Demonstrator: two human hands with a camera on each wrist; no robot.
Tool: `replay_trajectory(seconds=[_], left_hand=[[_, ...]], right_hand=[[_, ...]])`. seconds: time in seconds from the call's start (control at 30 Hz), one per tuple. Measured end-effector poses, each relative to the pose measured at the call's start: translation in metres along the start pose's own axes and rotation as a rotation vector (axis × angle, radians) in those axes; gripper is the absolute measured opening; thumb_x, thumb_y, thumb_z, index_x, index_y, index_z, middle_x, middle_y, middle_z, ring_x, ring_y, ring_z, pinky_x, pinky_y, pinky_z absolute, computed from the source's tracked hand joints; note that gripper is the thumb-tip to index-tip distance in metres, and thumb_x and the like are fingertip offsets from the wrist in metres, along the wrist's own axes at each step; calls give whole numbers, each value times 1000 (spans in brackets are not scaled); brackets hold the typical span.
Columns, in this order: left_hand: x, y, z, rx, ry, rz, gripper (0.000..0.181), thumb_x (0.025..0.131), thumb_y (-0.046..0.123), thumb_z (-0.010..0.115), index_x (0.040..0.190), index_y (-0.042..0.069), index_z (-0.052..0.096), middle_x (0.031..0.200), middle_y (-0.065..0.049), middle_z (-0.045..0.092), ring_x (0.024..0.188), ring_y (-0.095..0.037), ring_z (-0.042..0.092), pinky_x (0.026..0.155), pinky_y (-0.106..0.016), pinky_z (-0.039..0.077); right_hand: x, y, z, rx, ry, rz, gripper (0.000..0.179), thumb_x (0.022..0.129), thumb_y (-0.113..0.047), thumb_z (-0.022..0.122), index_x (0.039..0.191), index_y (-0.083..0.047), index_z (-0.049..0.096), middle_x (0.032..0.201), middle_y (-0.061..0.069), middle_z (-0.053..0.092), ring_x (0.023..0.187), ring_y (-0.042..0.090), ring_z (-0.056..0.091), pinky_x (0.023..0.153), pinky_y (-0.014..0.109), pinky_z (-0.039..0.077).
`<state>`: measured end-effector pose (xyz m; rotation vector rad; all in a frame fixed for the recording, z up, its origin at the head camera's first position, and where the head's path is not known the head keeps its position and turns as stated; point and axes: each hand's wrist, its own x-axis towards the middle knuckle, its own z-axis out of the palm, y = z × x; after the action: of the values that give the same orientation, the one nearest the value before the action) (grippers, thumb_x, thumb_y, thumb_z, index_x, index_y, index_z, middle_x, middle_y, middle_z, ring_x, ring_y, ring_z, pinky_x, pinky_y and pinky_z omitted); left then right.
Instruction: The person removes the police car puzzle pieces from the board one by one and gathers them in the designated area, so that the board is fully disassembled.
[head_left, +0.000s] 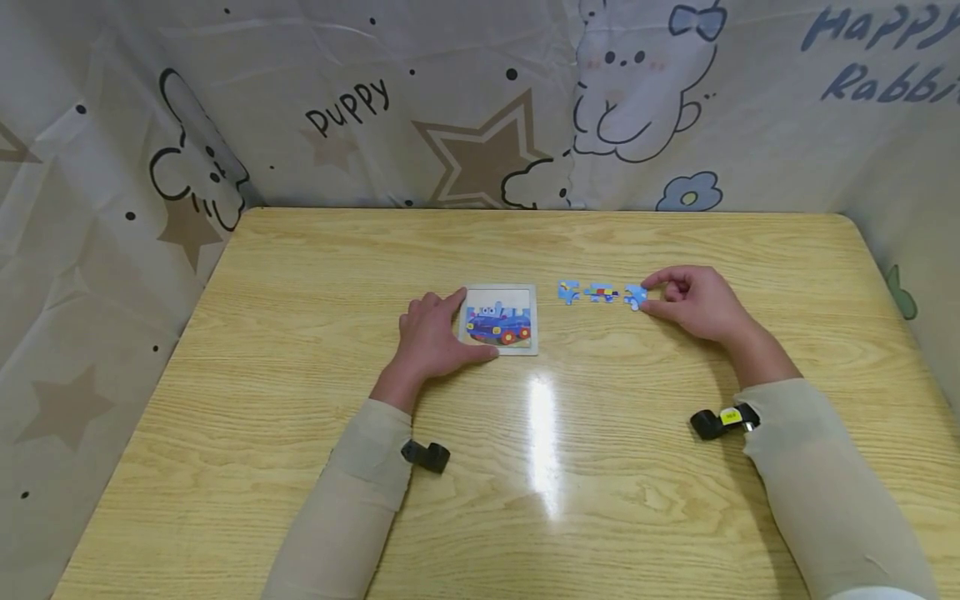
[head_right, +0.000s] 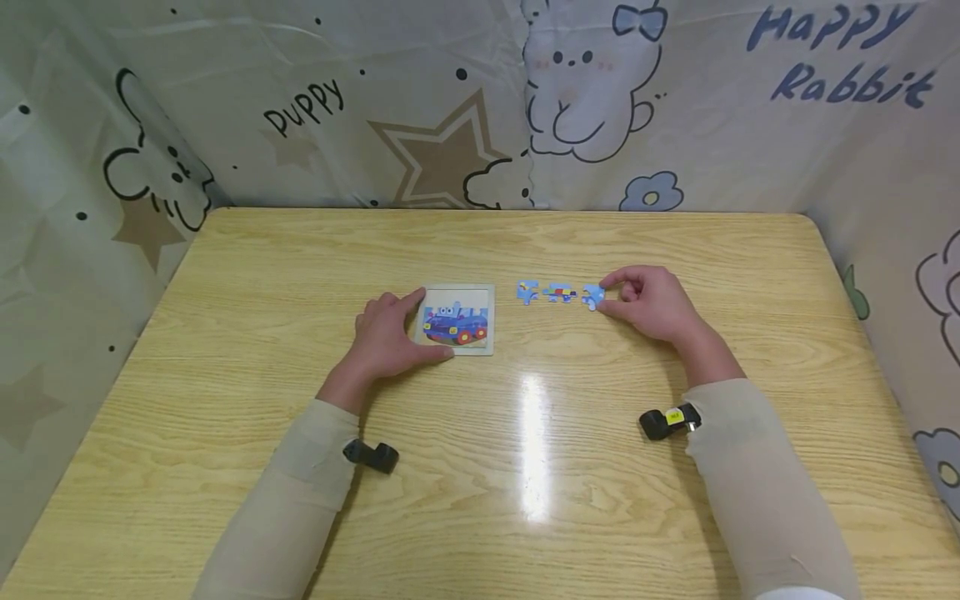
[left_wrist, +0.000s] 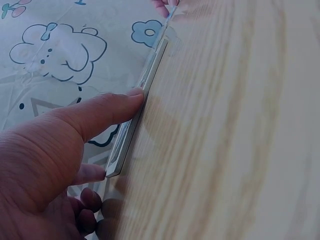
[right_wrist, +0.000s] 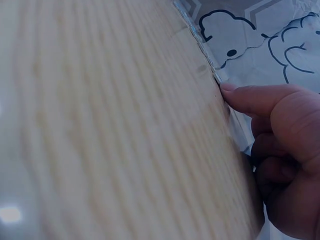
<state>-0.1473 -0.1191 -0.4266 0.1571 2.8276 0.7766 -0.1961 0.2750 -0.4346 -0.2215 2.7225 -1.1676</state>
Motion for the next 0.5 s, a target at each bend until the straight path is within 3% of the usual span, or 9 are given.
replay_trajectory(seconds=[0.23,0.5], left_hand=[[0,-1,0,2,5,2,110,67,62,84,156,16,38,116,-9,47,103,-28,37,89,-45,28],[0,-1,0,-3,1,2,110,68,62,84,156,15,37,116,-10,47,103,-29,37,89,-45,28]], right_hand=[[1,-1,0,19,-22,6,27,92,-21,76,112,-4,70,70,8,43,65,21,40,72,33,32],[-3,-5,2,41,14,32,33,91,-27,76,115,-6,70,73,8,46,66,21,42,64,32,33]])
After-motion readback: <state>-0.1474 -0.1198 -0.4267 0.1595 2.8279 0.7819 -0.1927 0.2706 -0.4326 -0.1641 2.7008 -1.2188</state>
